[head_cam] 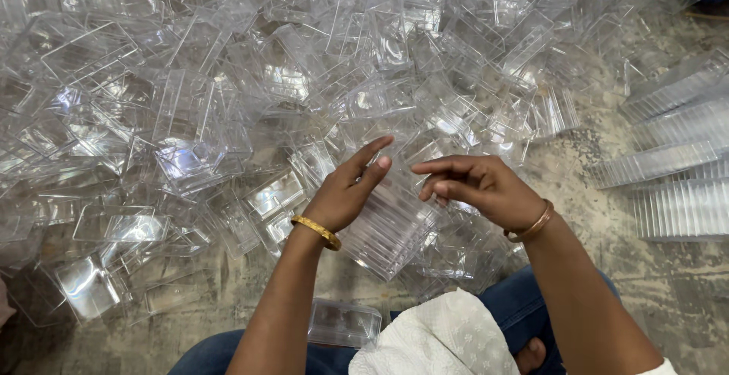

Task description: The person sits on the floor and repeatedly picks up small clear plastic containers from a large pile, aligns them, and stacks them into a neat pile. The person handles the containers by hand, occasionally adjusting the stack to keep it aligned.

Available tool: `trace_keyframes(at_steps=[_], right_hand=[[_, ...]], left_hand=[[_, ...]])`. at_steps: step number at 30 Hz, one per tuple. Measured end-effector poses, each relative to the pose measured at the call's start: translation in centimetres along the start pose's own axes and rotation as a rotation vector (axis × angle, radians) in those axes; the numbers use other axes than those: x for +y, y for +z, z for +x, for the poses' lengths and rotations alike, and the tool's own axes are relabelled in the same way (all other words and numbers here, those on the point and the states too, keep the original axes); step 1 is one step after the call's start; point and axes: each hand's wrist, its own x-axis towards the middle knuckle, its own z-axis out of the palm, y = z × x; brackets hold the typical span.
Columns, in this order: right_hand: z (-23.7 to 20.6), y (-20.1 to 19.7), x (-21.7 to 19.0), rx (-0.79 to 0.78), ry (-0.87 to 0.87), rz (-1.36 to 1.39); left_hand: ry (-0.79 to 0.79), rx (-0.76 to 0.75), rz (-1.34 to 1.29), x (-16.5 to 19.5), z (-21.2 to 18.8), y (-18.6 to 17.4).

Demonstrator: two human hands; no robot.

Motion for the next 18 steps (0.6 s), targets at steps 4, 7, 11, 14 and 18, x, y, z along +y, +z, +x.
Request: trace_keyframes(at_steps=[4, 7, 11, 14, 18], right_hand=[[1.7, 1.6, 3.3, 0.535, 0.291, -0.102], [3.5, 3.5, 6.6, 0.54, 0.056, -0.853], [3.9, 3.0, 7.4, 0.593, 0.067, -0.937], [2.7, 0.6, 6.7, 0.693, 0.251, -0.45], [0.3, -0.5, 4.3, 0.682, -0.017, -0.231]], left_hand=[[-0.17, -0.003, -0.076, -0.4, 0.5, -1.0], [-0.14, 0.041, -0.142, -1.1, 0.1, -1.8], [-0.142, 0.051, -0.219, -2.2, -0.2, -2.5], [-0.178, 0.033, -0.264, -2.5, 0.1, -2.6], [-0.195, -0.052, -0.284, -1.8, 0.1, -2.4]])
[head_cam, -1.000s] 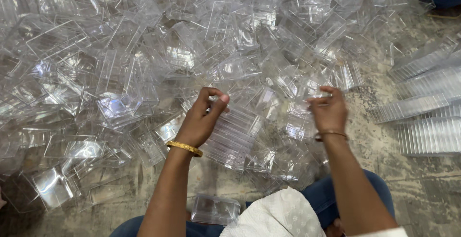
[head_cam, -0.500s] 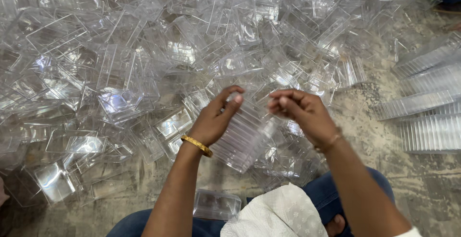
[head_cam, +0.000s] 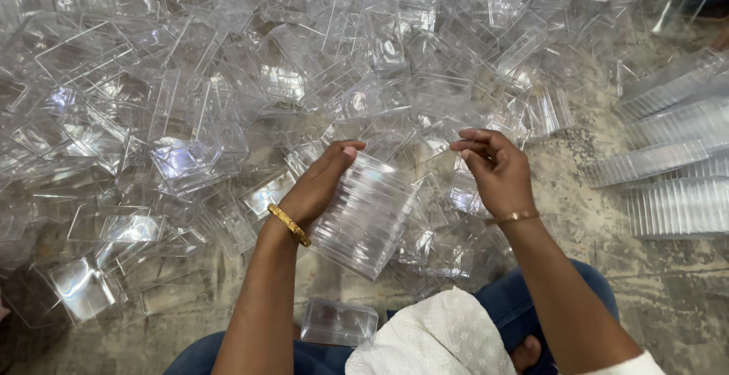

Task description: The person sits on the floor and repeatedly picks up small clear plastic containers from a large pile, aligns them, and stacks them into a neat pile. The person handles the containers by hand, occasionally adjusting the stack to keep it aligned.

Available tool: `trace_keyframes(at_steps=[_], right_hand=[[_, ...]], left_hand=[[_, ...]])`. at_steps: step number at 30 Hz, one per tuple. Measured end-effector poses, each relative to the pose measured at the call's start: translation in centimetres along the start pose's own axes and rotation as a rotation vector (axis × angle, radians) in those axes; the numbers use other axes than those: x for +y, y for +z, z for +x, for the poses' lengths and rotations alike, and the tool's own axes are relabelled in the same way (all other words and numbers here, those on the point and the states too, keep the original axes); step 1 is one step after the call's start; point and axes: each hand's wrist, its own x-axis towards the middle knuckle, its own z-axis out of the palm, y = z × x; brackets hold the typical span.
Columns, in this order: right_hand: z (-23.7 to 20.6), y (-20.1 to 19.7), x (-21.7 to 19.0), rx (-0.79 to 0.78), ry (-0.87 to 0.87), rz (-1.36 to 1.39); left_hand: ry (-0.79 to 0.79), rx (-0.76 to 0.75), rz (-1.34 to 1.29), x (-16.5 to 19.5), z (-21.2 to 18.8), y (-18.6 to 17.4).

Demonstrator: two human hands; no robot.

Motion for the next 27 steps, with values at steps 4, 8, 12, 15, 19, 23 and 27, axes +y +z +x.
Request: trace_keyframes(at_steps=[4, 8, 12, 15, 19, 23, 27], right_hand=[[-2.1, -0.7, -1.0, -0.329, -0.103, -0.124], [-3.1, -1.3, -1.3, -0.514, -0.33, -0.085], [-2.7, -1.3, -1.4, -0.565, -0.121, -0.104], [-0.7, -0.1, -0.9, -0.291, 0.085, -0.174], [3.9, 1.6, 1.1, 0.086, -0.277, -0.541], [5.8, 1.8, 2.1, 0.05, -0.179, -0.807], [5.1, 1.6, 1.0, 0.195, -0.258, -0.697]], left_hand=[[-0.018, -0.05, -0.049, 1.4, -1.0, 0.5], [0.021, -0.121, 0.013, 2.4, -1.8, 0.8], [-0.044, -0.089, -0.024, 2.8, -1.9, 1.0], [-0.082, -0.01, -0.129, 2.8, -1.7, 0.5], [-0.023, 0.072, -0.139, 2.2, -1.5, -0.1], [0.142, 0.068, -0.054, 1.5, -0.9, -0.1], [0.107, 0.134, -0.258, 1.8, -0.7, -0.8]])
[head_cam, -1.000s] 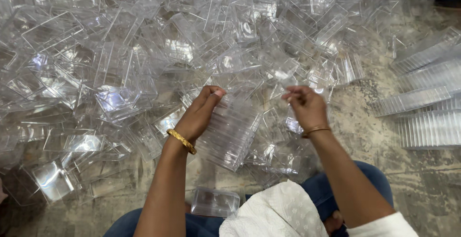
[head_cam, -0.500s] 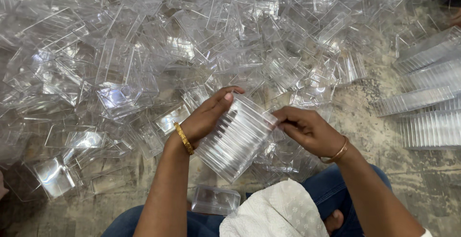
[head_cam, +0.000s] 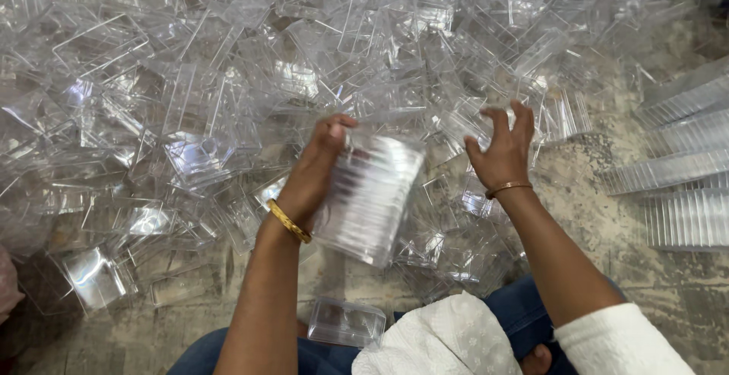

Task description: The person sits on the floor and repeatedly picks up small clear plastic containers from a large pile, aligns them, and stacks them into a neat pile. The person handles the containers by hand, occasionally adjusting the stack to keep it aligned.

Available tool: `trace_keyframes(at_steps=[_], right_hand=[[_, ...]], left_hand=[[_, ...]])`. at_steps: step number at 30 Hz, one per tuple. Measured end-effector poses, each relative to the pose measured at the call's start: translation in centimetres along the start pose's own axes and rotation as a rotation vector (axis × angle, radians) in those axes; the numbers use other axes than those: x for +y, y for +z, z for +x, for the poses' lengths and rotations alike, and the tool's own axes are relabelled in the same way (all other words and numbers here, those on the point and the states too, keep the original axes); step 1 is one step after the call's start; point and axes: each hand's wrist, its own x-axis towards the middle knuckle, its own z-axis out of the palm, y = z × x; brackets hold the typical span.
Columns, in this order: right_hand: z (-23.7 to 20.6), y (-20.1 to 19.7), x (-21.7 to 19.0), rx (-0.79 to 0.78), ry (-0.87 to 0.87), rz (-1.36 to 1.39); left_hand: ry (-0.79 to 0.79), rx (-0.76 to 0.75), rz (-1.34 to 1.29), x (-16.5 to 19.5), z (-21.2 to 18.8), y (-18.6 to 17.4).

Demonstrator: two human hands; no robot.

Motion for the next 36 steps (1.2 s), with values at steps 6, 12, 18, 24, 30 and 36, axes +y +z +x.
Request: trace_keyframes(at_steps=[6, 12, 18, 24, 30, 36], right_hand=[[2.8, 0.7, -6.0, -0.138, -0.314, 0.311], [4.7, -0.5, -7.0, -0.24, -0.286, 0.326], [0.4, -8.2, -5.7, -0.601, 0.226, 0.321], [-5.1, -6.4, -6.5, -0.689, 0.254, 0.861], [-6.5, -5.1, -7.7, -0.469, 0.24, 1.033], [-7.2, -5.5, -8.8, -0.426, 0.274, 0.867]], left_hand=[[0.1, 0.166, -0.278, 1.6, -0.9, -0.4], [0.16, 0.229, -0.408, 1.1, -0.7, -1.0], [0.274, 0.409, -0.398, -0.4, 0.5, -1.1], [0.126, 0.646, -0.267, -2.0, 0.9, 1.3], [0.205, 0.632, -0.194, -3.3, 1.2, 2.5], [0.285, 0.42, -0.211, -4.2, 0.7, 4.1]])
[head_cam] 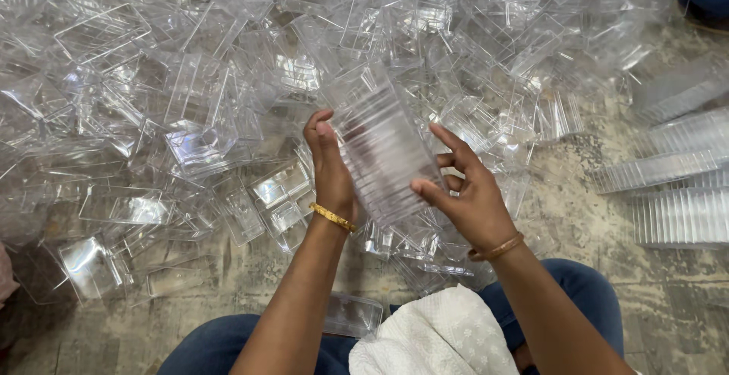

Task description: The person sits on the floor and repeatedly picks up small clear plastic containers from a large pile, aligns them, and stacks them into a neat pile. The person handles the containers by hand, occasionally adjusting the stack to keep it aligned.

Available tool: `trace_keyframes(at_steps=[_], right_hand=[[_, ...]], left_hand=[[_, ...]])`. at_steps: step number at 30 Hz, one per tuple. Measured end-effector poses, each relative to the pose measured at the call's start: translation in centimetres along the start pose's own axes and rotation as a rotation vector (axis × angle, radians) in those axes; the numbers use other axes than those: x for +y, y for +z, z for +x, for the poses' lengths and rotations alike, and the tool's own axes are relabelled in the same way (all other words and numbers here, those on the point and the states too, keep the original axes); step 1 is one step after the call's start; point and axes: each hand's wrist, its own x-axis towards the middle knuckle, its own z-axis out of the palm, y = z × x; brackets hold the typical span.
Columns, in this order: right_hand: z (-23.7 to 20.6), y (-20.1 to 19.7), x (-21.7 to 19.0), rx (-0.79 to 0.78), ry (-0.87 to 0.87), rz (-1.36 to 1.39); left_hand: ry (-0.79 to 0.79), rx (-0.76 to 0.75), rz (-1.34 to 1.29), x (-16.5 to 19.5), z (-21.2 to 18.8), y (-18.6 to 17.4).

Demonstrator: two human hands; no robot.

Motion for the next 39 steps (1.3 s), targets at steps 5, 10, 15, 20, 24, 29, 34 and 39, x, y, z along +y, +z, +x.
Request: trace_keyframes(at_steps=[5, 10, 15, 20, 24, 29, 34, 39], right_hand=[[-1.5, -0.8, -0.5, 0.003, -0.147, -0.154], [-2.3, -1.5, -1.8, -0.023, -0.202, -0.082], [-2.8, -2.6, -1.6, -0.136, 0.013, -0.309], [-2.5, -6.1, -1.4, 0.136, 0.242, -0.322], [-1.4, -8.7, -2.0, 0.41, -0.043, 0.2], [-1.2, -6.8, 0.4, 0.333, -0.039, 0.259], [-3.1, -6.0, 3.0, 0.034, -0.05, 0.114], [-3.6, -8.7, 1.8, -0.196, -0.003, -0.037]], left_hand=[[-0.132, -0.249, -0.279, 2.0, -0.5, 0.3], [0.01, -0.4, -0.143, 3.6, -0.9, -0.4], [-0.019, -0.27, -0.224, 4.2, -0.6, -0.3], [-0.054, -0.312, -0.208, 6.8, 0.7, -3.1], [-0.301, -0.59, 0.039, 6.0, -0.1, -2.1], [-0.082, -0.926, 0.267, 4.1, -2.1, 0.0], [-0.199, -0.911, 0.287, 4.2, -2.2, -0.3], [-0.188, -0.952, 0.37, 4.2, -2.3, 0.0]])
